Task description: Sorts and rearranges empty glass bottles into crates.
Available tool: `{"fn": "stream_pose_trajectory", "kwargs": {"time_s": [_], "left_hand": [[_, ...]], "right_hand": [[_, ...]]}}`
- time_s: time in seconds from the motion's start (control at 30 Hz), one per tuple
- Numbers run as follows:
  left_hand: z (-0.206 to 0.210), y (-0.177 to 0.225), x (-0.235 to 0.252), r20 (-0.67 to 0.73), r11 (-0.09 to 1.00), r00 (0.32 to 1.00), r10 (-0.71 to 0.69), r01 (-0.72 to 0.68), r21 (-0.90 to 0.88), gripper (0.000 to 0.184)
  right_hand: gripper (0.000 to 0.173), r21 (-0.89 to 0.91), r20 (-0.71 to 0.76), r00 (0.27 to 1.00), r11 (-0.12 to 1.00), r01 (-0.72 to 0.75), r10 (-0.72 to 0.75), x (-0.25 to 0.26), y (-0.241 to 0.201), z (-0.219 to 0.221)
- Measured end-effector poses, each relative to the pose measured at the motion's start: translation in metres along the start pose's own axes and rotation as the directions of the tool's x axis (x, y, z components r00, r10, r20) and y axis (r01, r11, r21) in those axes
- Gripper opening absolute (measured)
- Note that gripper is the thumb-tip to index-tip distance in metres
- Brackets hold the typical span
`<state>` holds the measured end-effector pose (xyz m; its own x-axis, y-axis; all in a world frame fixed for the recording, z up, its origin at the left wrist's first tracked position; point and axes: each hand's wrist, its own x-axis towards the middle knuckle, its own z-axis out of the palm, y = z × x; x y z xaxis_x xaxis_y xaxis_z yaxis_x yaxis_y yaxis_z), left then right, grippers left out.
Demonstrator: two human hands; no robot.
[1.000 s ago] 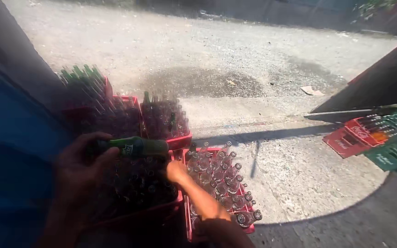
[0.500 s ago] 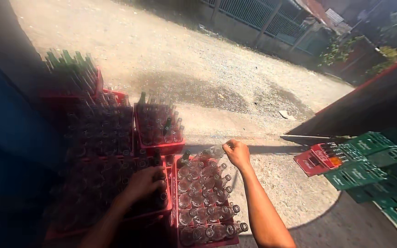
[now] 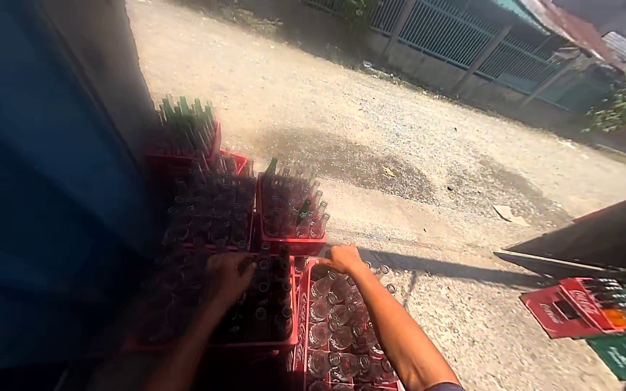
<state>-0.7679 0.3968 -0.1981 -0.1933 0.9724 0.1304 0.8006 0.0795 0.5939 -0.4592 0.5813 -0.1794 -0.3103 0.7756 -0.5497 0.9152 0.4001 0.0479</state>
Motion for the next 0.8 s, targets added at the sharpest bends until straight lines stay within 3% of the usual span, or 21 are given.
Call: {"fn": "stream_pose_trajectory", "kwargs": {"time_s": [0.07, 0.17, 0.23, 0.27, 0.3, 0.37, 0.43, 0.5, 0.57, 0.67, 0.7, 0.73, 0.8], "left_hand": [[0.019, 0.004, 0.013, 0.161, 0.994, 0.986, 0.046, -0.061, 0.089, 0.041], [0.042, 0.009, 0.042, 0.4, 0.961, 0.912, 0.093, -0.187, 0.202, 0.047], [0.044, 0.008, 0.05, 0.495, 0.948, 0.863, 0.099, -0.233, 0.217, 0.049], [0.039, 0.003, 0.048, 0.487, 0.949, 0.866, 0.116, -0.241, 0.202, 0.049], [0.029, -0.003, 0.045, 0.429, 0.958, 0.894, 0.131, -0.226, 0.178, 0.049], [-0.01, -0.007, 0.036, 0.163, 0.979, 0.974, 0.158, -0.176, 0.1, 0.051], [-0.064, -0.001, 0.027, -0.132, 0.989, 0.981, 0.139, -0.132, 0.062, 0.054], [-0.119, 0.008, 0.027, -0.321, 0.992, 0.94, 0.118, -0.098, 0.077, 0.057], [-0.156, 0.02, 0.037, -0.406, 0.993, 0.907, 0.114, -0.089, 0.081, 0.058], [-0.164, 0.044, 0.06, -0.418, 0.995, 0.904, 0.092, -0.093, 0.019, 0.054], [-0.155, 0.057, 0.068, -0.409, 0.993, 0.906, 0.106, -0.118, -0.004, 0.053], [-0.143, 0.071, 0.074, -0.386, 0.986, 0.912, 0.141, -0.163, -0.025, 0.052], [-0.109, 0.105, 0.083, -0.316, 0.96, 0.915, 0.252, -0.277, -0.036, 0.051]], "right_hand": [[0.059, -0.024, 0.0, 0.999, 0.998, 0.054, -0.054, -0.009, -0.004, 0.0], [0.053, 0.007, -0.174, 0.98, 0.995, 0.099, -0.096, -0.05, -0.029, -0.046], [0.049, 0.014, -0.375, 0.916, 0.987, 0.158, -0.141, -0.095, -0.047, -0.086], [0.046, 0.018, -0.517, 0.839, 0.978, 0.208, -0.169, -0.115, -0.049, -0.098], [0.042, 0.02, -0.656, 0.73, 0.963, 0.268, -0.19, -0.13, -0.048, -0.107], [0.032, 0.101, -0.818, 0.555, 0.911, 0.399, -0.152, -0.154, -0.043, -0.119], [0.024, 0.223, -0.87, 0.489, 0.838, 0.497, -0.059, -0.167, -0.047, -0.107], [0.021, 0.279, -0.895, 0.446, 0.787, 0.55, 0.006, -0.162, -0.066, -0.08], [0.024, 0.281, -0.879, 0.476, 0.81, 0.515, 0.003, -0.143, -0.096, -0.048], [0.029, 0.337, -0.616, 0.782, 0.868, 0.365, -0.09, -0.1, -0.151, -0.009], [0.03, 0.376, -0.551, 0.828, 0.854, 0.359, -0.106, -0.089, -0.168, 0.005], [0.029, 0.416, -0.539, 0.836, 0.83, 0.371, -0.104, -0.085, -0.184, 0.019], [0.028, 0.447, -0.639, 0.763, 0.759, 0.473, -0.1, -0.114, -0.212, 0.047]]}}
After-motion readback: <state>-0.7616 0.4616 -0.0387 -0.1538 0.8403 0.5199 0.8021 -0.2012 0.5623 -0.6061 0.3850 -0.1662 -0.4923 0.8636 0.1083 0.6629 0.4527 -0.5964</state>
